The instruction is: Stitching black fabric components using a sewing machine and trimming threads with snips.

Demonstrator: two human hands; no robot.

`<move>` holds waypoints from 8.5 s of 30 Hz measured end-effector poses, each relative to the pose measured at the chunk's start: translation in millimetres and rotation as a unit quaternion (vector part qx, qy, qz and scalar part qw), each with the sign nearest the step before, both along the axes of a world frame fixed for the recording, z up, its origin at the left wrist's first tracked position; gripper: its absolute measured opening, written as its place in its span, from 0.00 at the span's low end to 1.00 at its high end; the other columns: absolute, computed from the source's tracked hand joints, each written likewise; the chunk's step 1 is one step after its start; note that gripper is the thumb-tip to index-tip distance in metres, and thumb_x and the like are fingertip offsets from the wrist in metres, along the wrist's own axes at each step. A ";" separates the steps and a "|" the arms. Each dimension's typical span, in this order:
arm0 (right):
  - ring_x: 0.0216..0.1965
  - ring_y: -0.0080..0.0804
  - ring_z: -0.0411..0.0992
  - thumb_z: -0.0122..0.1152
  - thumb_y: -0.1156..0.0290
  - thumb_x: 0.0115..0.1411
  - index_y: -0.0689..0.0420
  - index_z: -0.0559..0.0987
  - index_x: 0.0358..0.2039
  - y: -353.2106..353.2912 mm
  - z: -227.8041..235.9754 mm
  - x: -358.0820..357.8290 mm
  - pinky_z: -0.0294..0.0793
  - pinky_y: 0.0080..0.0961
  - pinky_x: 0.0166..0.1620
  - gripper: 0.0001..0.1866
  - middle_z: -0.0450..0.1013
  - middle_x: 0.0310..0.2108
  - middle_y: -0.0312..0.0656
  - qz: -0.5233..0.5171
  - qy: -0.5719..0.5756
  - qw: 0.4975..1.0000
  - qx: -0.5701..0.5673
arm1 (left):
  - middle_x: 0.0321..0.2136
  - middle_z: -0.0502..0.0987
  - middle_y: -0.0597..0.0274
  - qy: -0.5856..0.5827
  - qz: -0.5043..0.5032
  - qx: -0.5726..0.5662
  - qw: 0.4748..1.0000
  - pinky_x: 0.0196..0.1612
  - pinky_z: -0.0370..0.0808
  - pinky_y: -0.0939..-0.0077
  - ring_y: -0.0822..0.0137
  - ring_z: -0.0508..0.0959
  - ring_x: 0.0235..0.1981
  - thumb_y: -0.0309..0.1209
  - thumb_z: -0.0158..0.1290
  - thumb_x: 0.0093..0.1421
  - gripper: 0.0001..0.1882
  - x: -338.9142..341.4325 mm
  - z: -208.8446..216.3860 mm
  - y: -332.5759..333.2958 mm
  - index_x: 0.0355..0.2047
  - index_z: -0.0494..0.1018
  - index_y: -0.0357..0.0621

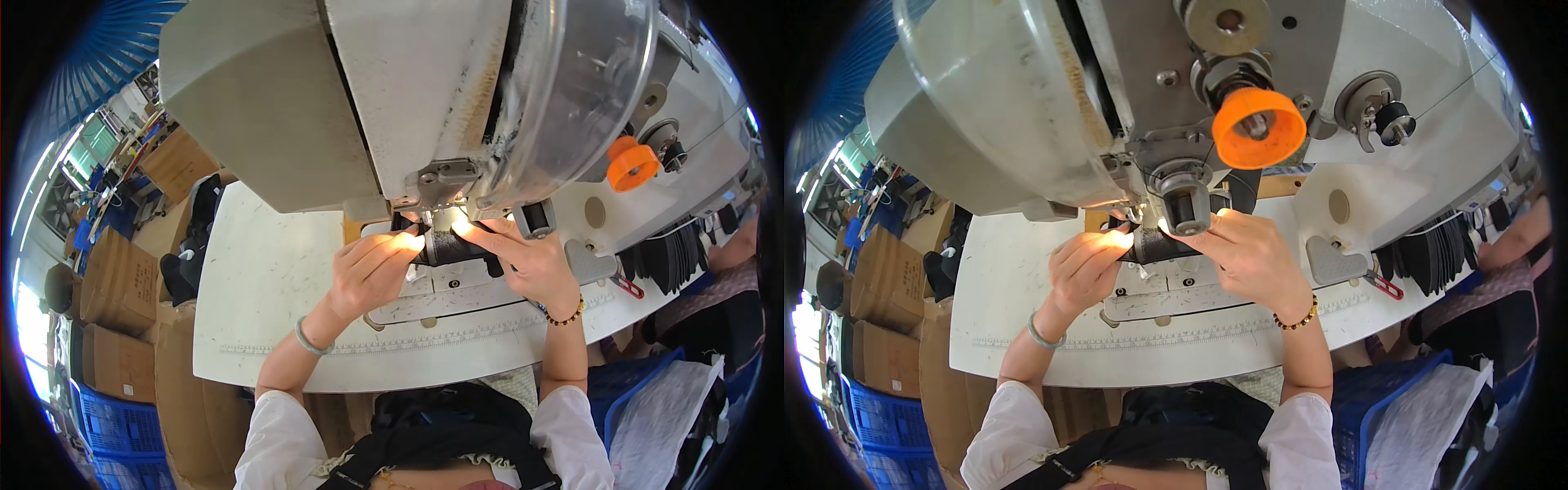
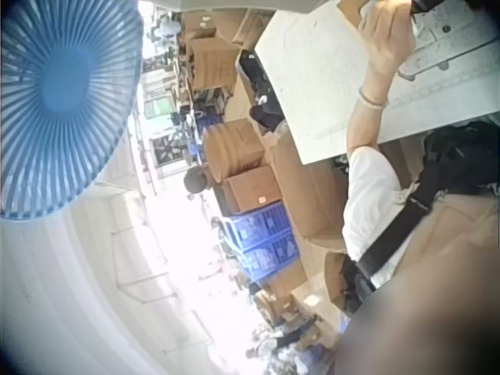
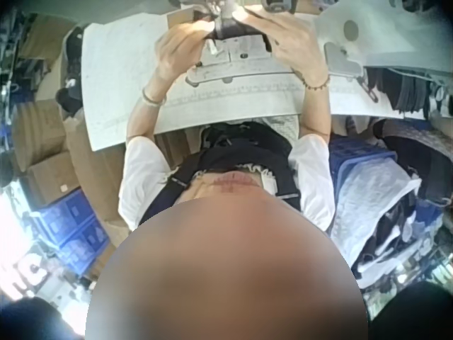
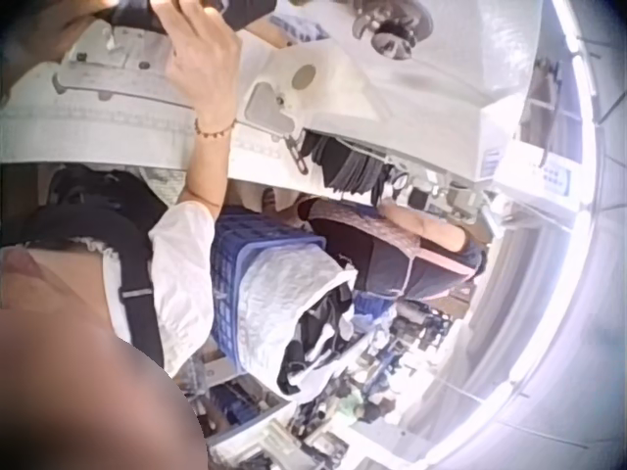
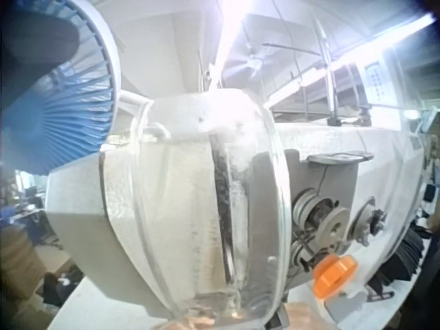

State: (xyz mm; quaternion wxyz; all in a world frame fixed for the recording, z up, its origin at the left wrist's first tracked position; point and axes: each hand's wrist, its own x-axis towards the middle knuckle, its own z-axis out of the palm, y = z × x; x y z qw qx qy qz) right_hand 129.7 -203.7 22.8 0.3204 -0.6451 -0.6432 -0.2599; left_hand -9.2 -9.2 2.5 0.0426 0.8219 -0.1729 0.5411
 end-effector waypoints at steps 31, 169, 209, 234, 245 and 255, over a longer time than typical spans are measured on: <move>0.35 0.39 0.72 0.59 0.84 0.42 0.56 0.77 0.31 9.4 0.3 15.9 0.72 0.28 0.35 0.14 0.73 0.34 0.38 0.089 0.125 0.987 0.042 | 0.26 0.75 0.63 -0.019 0.059 0.000 0.998 0.23 0.72 0.80 0.68 0.76 0.23 0.13 0.55 0.38 0.14 5.2 -5.5 -5.7 0.28 0.76 0.38; 0.39 0.35 0.70 0.55 0.86 0.42 0.54 0.76 0.35 22.0 -3.1 2.6 0.72 0.28 0.40 0.18 0.70 0.31 0.36 0.046 0.013 0.994 0.097 | 0.38 0.71 0.60 0.093 0.112 0.061 0.988 0.33 0.78 0.73 0.62 0.74 0.38 0.14 0.54 0.41 0.22 6.4 -0.5 20.0 0.40 0.73 0.38; 0.43 0.51 0.68 0.53 0.85 0.45 0.57 0.72 0.41 17.8 -18.8 8.4 0.68 0.38 0.46 0.20 0.70 0.38 0.47 0.054 0.053 0.996 0.041 | 0.36 0.74 0.64 0.121 0.107 0.108 0.981 0.30 0.77 0.80 0.66 0.76 0.33 0.20 0.54 0.44 0.16 0.2 11.3 16.6 0.37 0.75 0.41; 0.45 0.47 0.69 0.56 0.81 0.41 0.59 0.75 0.36 12.5 -19.1 7.9 0.71 0.39 0.43 0.18 0.71 0.35 0.43 0.086 0.007 0.995 0.058 | 0.36 0.74 0.61 0.095 0.046 0.049 0.993 0.39 0.78 0.76 0.60 0.76 0.41 0.15 0.54 0.42 0.19 -5.4 7.8 3.6 0.38 0.74 0.32; 0.47 0.47 0.68 0.57 0.80 0.42 0.60 0.76 0.36 9.8 -19.8 7.9 0.71 0.40 0.46 0.16 0.71 0.38 0.43 0.095 0.003 0.994 0.048 | 0.36 0.75 0.63 0.069 0.059 0.051 0.995 0.38 0.78 0.78 0.62 0.77 0.41 0.15 0.53 0.42 0.18 -2.5 4.7 3.5 0.37 0.75 0.35; 0.47 0.48 0.69 0.57 0.80 0.40 0.61 0.75 0.34 9.6 -19.9 7.8 0.71 0.41 0.46 0.16 0.71 0.37 0.44 0.081 -0.010 0.995 0.053 | 0.38 0.75 0.62 0.081 0.049 0.039 0.995 0.40 0.78 0.76 0.61 0.77 0.41 0.15 0.54 0.41 0.19 -3.5 5.2 3.0 0.37 0.75 0.34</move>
